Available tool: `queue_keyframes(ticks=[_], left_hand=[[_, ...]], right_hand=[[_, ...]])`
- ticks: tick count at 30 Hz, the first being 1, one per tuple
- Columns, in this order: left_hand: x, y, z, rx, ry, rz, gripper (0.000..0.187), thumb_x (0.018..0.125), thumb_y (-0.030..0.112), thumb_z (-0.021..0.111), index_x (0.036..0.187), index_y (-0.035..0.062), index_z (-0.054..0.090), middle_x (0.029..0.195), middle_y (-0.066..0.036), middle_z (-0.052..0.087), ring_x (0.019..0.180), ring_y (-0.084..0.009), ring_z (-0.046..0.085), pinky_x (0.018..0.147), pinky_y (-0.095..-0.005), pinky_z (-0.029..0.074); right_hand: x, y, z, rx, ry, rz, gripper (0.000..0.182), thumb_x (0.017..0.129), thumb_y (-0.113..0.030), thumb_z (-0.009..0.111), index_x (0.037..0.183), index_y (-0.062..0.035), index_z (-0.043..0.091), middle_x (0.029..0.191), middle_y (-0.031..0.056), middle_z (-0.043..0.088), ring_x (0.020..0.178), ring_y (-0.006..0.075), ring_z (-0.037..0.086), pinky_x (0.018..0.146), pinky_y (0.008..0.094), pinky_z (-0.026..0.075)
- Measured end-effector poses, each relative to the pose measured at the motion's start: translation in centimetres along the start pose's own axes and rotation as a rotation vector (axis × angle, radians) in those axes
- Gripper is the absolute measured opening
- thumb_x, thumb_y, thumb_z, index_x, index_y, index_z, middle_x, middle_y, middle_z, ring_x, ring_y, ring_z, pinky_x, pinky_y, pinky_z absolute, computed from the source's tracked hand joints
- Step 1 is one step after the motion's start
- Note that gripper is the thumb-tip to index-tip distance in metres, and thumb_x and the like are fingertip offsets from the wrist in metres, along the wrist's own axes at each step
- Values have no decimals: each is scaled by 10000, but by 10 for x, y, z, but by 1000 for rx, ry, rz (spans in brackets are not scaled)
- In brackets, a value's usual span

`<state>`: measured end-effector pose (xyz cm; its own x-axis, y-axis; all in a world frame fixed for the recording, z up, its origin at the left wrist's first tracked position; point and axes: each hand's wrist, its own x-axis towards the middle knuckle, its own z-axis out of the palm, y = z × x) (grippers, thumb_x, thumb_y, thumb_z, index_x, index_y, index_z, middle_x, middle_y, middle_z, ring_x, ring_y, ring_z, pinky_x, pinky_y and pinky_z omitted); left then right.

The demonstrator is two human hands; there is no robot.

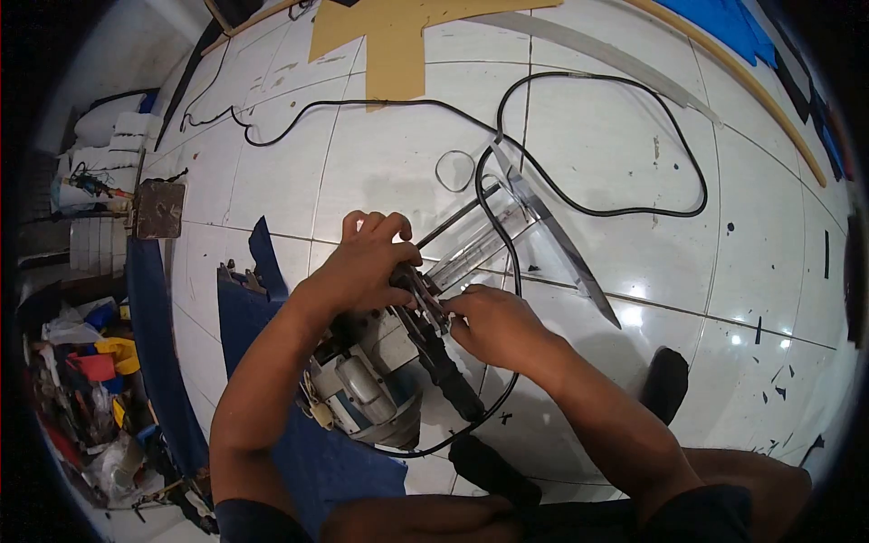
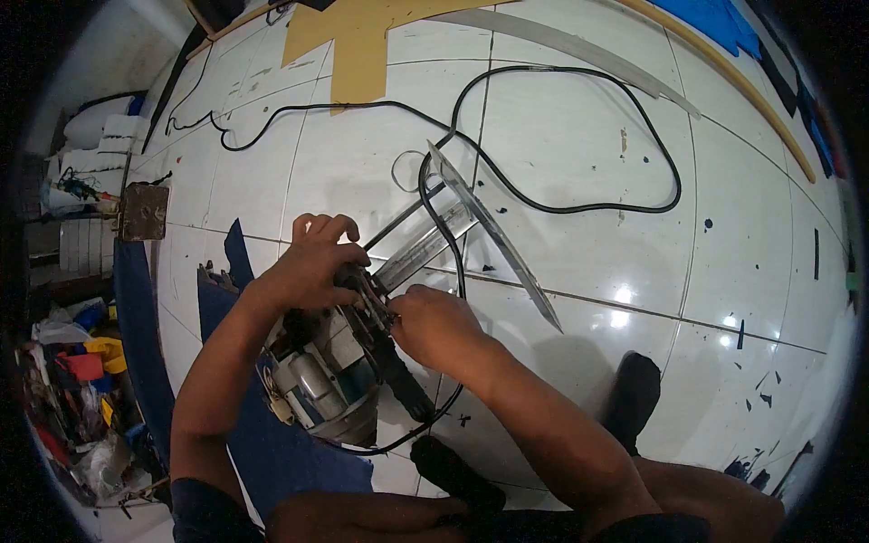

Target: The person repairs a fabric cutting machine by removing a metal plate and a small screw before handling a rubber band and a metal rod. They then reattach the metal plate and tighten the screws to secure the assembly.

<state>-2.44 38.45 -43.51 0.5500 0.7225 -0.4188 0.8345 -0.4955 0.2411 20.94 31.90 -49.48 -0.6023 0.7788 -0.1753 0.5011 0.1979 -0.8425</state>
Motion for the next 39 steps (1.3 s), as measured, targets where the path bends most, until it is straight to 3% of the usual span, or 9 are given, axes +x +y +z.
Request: queue_keyframes(ticks=[5,8,12,16,19,22,26,32,39], left_hand=[[-5,2,-3,-29,16,-42,558,594,374,913,1088,162,763,1214,-97,543,1237,-304,481,1116,-461,257],[-11,13,-11,-72,-15,-77,581,595,385,910,1110,164,754,1222,-103,548,1245,-311,476,1120,-464,260],[-24,39,-3,-101,-6,-110,653,601,401,900,1178,155,720,1233,-112,552,1258,-322,471,1129,-470,260],[-36,67,8,10,-7,-316,1074,600,604,868,1466,86,500,1424,-204,486,1366,-393,421,1184,-530,242],[-41,78,25,93,57,-451,1305,581,642,869,1551,-26,306,1508,-279,401,1460,-435,322,1215,-604,177],[-33,82,28,63,-18,-615,1427,570,664,870,1586,-53,169,1588,-338,282,1520,-466,230,1224,-634,135],[-33,77,41,35,64,-606,1393,555,630,872,1572,-54,210,1543,-354,318,1483,-476,298,1212,-666,126],[-37,78,49,-6,212,-561,1299,532,552,862,1567,33,272,1435,-323,425,1417,-465,377,1220,-676,72],[-37,75,53,-40,267,-521,1223,519,527,855,1528,57,347,1402,-326,443,1395,-480,392,1229,-662,78]], right_hand=[[-14,-10,4,-36,42,37,310,909,-133,669,1213,-82,692,988,144,677,887,339,691,776,444,566],[-18,1,18,107,153,-19,314,900,-116,701,1212,-75,685,973,132,664,851,323,698,754,437,572],[-19,5,21,134,108,-32,316,896,-113,709,1204,-64,663,1022,159,666,946,363,689,807,460,567],[-17,13,21,156,105,-71,315,887,-109,722,1191,-57,655,1050,159,666,949,351,693,805,445,571],[-20,9,22,194,134,-58,315,877,-88,729,1180,-51,649,1050,155,667,916,337,706,792,432,577],[-22,6,22,208,150,-60,307,869,-66,732,1163,-46,643,1060,156,672,887,329,716,774,422,579],[-16,12,24,248,149,-50,263,868,-50,725,1118,-37,642,1078,170,680,877,326,720,763,412,576],[-11,15,24,219,135,-22,203,880,-55,704,1072,-21,647,1036,191,689,879,340,720,766,420,566],[-10,17,22,270,155,-58,158,899,-53,674,1046,4,664,960,195,711,843,362,710,746,424,559]])
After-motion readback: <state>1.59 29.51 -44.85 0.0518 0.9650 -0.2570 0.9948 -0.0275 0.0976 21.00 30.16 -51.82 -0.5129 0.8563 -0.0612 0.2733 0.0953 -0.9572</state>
